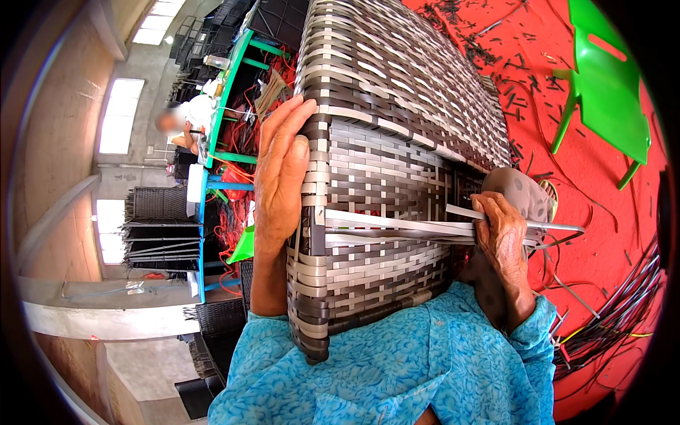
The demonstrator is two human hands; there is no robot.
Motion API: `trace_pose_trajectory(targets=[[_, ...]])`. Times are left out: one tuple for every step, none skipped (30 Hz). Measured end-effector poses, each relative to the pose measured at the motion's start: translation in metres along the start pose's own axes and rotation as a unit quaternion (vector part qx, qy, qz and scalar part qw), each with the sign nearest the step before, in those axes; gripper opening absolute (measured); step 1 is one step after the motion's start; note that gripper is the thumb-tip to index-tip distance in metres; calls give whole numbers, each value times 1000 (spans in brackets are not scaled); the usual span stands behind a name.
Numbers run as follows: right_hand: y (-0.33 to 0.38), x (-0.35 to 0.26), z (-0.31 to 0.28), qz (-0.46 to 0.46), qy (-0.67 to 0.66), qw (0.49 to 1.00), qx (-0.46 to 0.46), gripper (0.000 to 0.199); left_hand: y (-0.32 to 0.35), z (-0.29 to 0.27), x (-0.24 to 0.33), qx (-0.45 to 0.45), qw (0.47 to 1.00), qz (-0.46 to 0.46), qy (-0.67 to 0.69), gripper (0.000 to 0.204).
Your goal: The person weaves plastic wicker strips through the frame of a chair by hand, threading them across the weave and tucking and wrapping the ends around the edges.
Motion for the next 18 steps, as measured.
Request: trace_pose_trajectory(targets=[[0,0,0,-1,-1,1000,3,16,0,0,0,-4,1000,3,-9,42],[0,0,-1,-1,2,1000,4,16,-1,0,1,-7,1000,6,-19,41],[-1,0,-1,-1,6,1000,4,16,-1,0,1,-9,1000,5,-19,40],[-1,0,-1,-2,2,1000,7,16,-1,-1,2,-10,1000,3,-18,40],[-1,0,-1,-3,-1,1000,8,16,-2,-1,2,-11,1000,2,-18,40],[-1,0,-1,-4,-4,1000,8,16,-2,-1,3,-10,1000,0,-16,40],[-1,0,-1,-4,-6,1000,12,16,-2,-1,3,-8,1000,-3,-14,40],[-1,0,-1,-4,-8,1000,13,16,-1,-1,4,-11,1000,-5,-15,40],[-1,0,-1,-4,-10,1000,12,16,-1,-1,4,-8,1000,-6,-16,41],[-1,0,-1,-3,-10,1000,14,16,0,0,4,-6,1000,-6,-18,40],[0,0,-1,-1,-10,1000,14,17,1,1,4,-8,1000,-6,-24,40],[0,0,-1,2,-9,1000,10,17,2,1,4,-1,1000,-1,-27,40],[0,0,-1,-1,-9,1000,15,18,2,1,4,12,1000,-2,-17,39],[0,0,-1,-2,-8,1000,17,18,3,2,3,19,1000,-16,15,38],[0,0,-2,-1,-7,1000,16,19,3,1,2,34,998,-26,49,38],[0,0,-2,-1,-13,1000,16,20,3,2,2,35,997,-36,61,37],[-1,0,-2,2,-18,1000,15,20,2,2,3,27,998,-21,45,37],[-1,0,-2,3,-23,1000,8,21,2,1,4,21,1000,-8,-1,37]])
Point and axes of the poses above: each hand's wrist, its own y-axis away from the middle knuckle, its own z-axis out of the palm, x = y × z, the point moved 2 cm from there along -y, towards the middle knuckle, and after that the axes turned 10 degrees about y, right-handed, at the moved point
